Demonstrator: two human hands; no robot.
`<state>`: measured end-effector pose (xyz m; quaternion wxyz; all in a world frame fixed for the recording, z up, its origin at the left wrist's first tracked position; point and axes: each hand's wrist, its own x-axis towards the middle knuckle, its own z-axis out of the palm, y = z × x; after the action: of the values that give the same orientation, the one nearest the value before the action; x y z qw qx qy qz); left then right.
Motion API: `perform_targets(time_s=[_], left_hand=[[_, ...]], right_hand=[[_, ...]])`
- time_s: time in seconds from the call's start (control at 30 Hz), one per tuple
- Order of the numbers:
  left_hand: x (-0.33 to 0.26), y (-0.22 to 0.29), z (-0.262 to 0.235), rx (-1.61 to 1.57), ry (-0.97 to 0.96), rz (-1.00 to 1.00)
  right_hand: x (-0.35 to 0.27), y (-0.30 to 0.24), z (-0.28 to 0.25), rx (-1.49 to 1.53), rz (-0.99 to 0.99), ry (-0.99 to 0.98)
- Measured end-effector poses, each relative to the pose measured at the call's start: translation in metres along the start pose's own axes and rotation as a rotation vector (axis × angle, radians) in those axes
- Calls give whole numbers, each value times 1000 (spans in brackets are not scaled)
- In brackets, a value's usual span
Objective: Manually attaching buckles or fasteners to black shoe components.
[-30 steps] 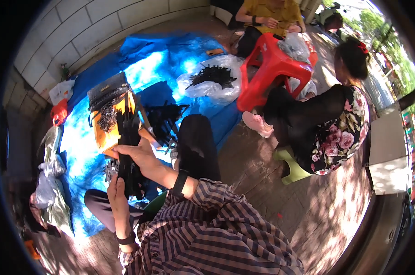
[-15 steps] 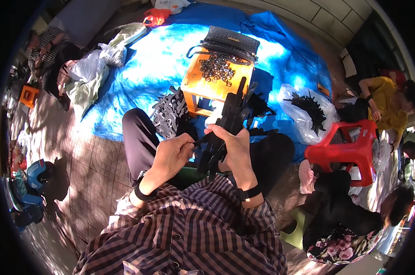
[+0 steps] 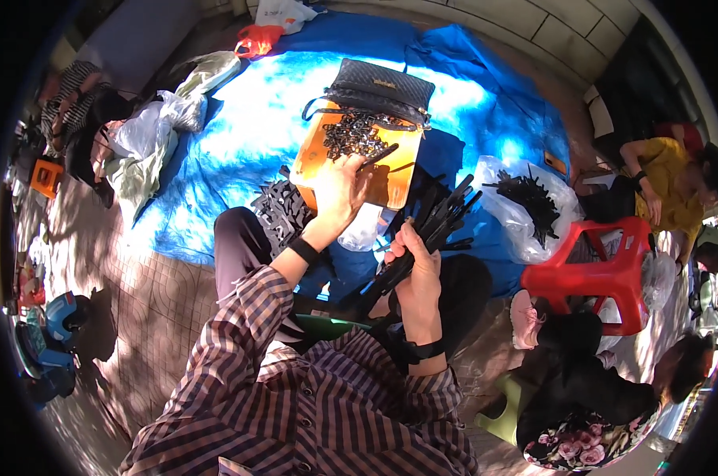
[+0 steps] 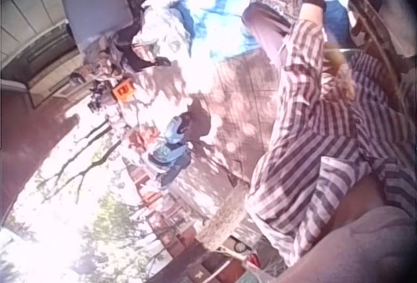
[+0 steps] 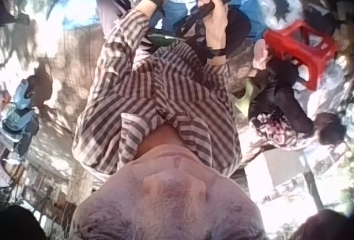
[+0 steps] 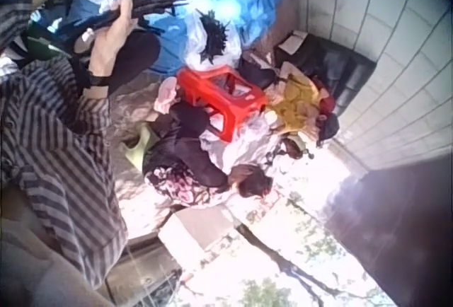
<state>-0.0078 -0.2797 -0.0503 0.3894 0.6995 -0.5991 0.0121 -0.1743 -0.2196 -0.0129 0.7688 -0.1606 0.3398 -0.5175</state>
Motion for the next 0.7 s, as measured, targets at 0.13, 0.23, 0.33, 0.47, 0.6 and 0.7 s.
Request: perform_targets(time_s=[0.13,0.23,0.33,0.47,0.6,0.7], left_hand=[[13,12,39,152,-181,61],[13,-12,50,280,-188,149],[13,-8,37,-48,-316,49],[7,-12,32,143,-347,168],[-1,-8,28,234,-295,282],[0,-12,38,352,-303,267]], right_hand=[[-6,-13,-9,-22,-72,6],[-2,-8,-9,-89,-28,18],[2,-3,-13,-23,-36,-62],[0,2,-11,67,-79,-77],[-4,1,-12,63,-111,-105],[-11,-1,-10,53,-143,-129]])
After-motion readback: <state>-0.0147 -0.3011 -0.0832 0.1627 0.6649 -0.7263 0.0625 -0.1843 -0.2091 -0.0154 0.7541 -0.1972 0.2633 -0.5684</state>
